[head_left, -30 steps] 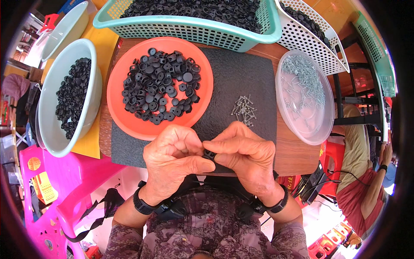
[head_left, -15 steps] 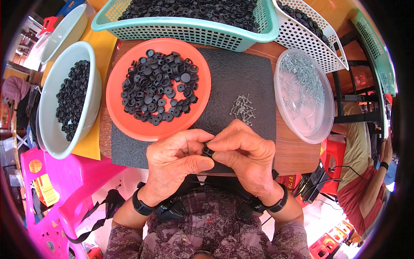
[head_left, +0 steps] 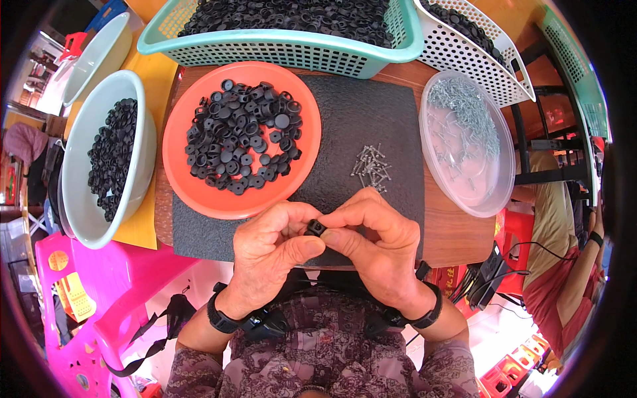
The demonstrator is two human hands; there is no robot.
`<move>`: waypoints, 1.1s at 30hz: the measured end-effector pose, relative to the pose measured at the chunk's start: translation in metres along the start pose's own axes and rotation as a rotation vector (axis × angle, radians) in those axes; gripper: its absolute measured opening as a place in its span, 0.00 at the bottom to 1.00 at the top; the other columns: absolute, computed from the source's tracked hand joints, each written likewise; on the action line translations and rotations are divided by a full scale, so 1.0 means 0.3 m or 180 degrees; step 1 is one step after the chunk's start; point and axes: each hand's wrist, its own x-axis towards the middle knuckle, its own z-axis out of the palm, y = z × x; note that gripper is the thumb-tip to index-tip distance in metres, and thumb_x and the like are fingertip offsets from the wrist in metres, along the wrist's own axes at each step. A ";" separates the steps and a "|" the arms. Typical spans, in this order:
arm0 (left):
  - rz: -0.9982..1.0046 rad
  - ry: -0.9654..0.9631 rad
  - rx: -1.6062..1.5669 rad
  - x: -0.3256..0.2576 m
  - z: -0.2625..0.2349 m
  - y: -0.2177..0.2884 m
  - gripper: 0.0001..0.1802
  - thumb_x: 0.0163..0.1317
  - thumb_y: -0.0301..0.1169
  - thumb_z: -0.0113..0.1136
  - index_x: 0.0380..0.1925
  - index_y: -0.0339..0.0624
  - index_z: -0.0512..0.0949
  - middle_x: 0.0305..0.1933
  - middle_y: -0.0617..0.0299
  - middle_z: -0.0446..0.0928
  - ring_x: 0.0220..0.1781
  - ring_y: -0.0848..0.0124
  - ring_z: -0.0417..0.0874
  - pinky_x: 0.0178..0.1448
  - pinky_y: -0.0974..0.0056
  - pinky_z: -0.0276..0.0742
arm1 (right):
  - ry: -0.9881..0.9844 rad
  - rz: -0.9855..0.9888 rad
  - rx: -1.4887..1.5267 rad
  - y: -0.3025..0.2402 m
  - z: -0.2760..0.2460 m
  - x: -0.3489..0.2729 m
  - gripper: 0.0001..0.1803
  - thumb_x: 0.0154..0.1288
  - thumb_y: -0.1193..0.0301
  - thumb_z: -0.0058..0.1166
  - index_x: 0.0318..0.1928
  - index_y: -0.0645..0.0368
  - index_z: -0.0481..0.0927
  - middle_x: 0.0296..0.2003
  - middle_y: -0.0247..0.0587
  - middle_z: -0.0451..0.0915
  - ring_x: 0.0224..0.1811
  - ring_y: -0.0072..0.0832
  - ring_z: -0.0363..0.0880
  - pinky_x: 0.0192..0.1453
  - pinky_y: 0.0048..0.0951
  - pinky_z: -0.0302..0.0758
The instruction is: The person picks up a black plastic component and a screw, inserts the screw into the component, and then places the assembled piece onto the table, repeating the process.
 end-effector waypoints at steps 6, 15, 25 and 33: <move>-0.0235 -0.0261 -0.0568 0.001 -0.019 -0.012 0.21 0.60 0.35 0.69 0.46 0.31 0.75 0.30 0.66 0.76 0.28 0.81 0.74 0.32 0.75 0.72 | -0.0182 -0.0564 -0.0336 -0.010 -0.018 0.003 0.13 0.54 0.86 0.62 0.41 0.62 0.85 0.34 0.36 0.80 0.35 0.23 0.73 0.39 0.24 0.68; -0.0630 -0.0639 -0.2374 0.025 -0.020 -0.004 0.22 0.64 0.40 0.64 0.40 0.27 0.72 0.26 0.60 0.72 0.22 0.77 0.69 0.24 0.69 0.72 | -0.0162 -0.0748 -0.0247 -0.017 -0.013 -0.006 0.14 0.57 0.80 0.63 0.46 0.64 0.82 0.39 0.41 0.79 0.38 0.26 0.73 0.38 0.24 0.71; -0.0473 -0.0573 -0.2305 0.032 -0.016 -0.015 0.24 0.63 0.41 0.65 0.39 0.26 0.73 0.25 0.60 0.72 0.23 0.77 0.68 0.26 0.74 0.68 | -0.0055 -0.0835 -0.0450 -0.029 0.009 -0.016 0.19 0.53 0.74 0.67 0.46 0.65 0.79 0.39 0.44 0.79 0.40 0.40 0.74 0.44 0.36 0.72; -0.0485 -0.0333 -0.2119 0.020 -0.005 -0.014 0.23 0.59 0.39 0.69 0.38 0.27 0.74 0.26 0.61 0.74 0.25 0.76 0.72 0.27 0.74 0.68 | 0.0004 -0.1053 -0.0669 -0.036 0.020 -0.015 0.26 0.46 0.73 0.71 0.48 0.65 0.79 0.39 0.45 0.77 0.39 0.40 0.72 0.41 0.37 0.71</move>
